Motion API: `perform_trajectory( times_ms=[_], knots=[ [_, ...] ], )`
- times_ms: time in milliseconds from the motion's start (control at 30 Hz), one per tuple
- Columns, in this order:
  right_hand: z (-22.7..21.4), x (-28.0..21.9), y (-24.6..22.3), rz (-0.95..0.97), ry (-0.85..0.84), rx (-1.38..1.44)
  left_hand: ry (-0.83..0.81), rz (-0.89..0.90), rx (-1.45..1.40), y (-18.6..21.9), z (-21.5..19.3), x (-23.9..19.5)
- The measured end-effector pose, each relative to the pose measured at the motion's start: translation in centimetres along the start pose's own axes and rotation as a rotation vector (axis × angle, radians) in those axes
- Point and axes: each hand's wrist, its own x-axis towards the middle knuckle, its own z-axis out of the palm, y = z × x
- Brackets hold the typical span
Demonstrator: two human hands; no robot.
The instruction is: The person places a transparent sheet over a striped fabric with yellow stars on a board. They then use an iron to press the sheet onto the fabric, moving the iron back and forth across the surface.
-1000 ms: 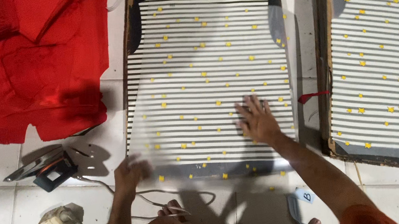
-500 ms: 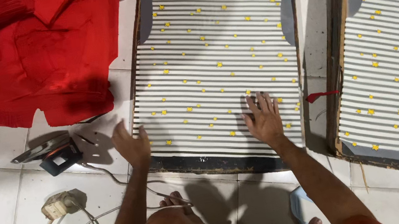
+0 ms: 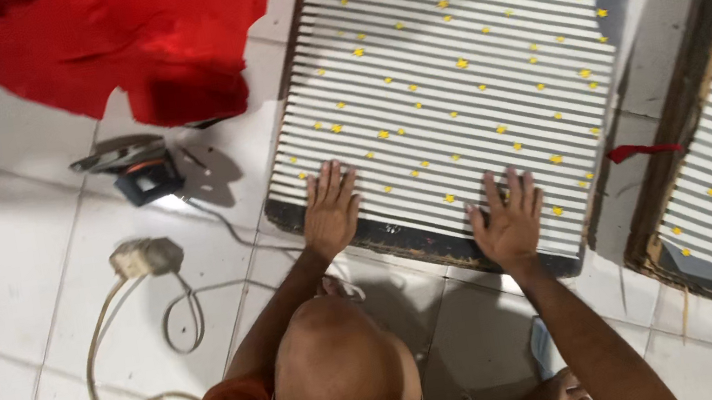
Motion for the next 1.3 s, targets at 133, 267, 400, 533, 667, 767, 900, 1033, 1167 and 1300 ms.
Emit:
perform_trajectory(
  times_ms=[133,267,400,533,667,767,900,1033,1167,1300],
  knots=[
    [-0.3,0.5,0.0,-0.080,0.005,0.019,-0.019,0.010,-0.034,0.3,-1.2,-0.2],
    [0.1,0.3,-1.3,-0.157,0.033,0.024,-0.081,0.005,-0.010,-1.5,-0.8,-2.0],
    [0.0,0.1,-2.5,-0.176,0.067,0.007,-0.095,0.001,0.027,-2.4,-0.9,-2.8],
    [0.0,1.9,1.0,-0.100,0.074,0.095,-0.090,-0.021,-0.029,-2.6,-1.4,-2.1],
    [-0.1,2.3,6.7,0.078,0.411,0.049,0.166,-0.058,0.021,-6.1,-0.3,-2.3],
    [-3.1,2.4,9.0,0.346,0.555,0.285,0.332,-0.147,-0.138,-10.1,2.6,-3.4],
    [6.2,0.7,24.2,1.103,0.693,2.022,0.425,-0.590,-0.554,-16.2,5.4,-3.7],
    [0.5,-1.0,16.5,0.688,0.263,0.876,0.278,-0.617,-0.579,-15.9,3.0,-2.4],
    [0.9,-1.8,15.9,0.841,0.158,0.938,0.242,-0.665,-0.473,-13.7,1.6,-1.3],
    [0.8,-2.1,16.6,0.854,0.144,0.886,0.188,-0.668,-0.355,-12.7,0.8,-0.8]
  ],
)
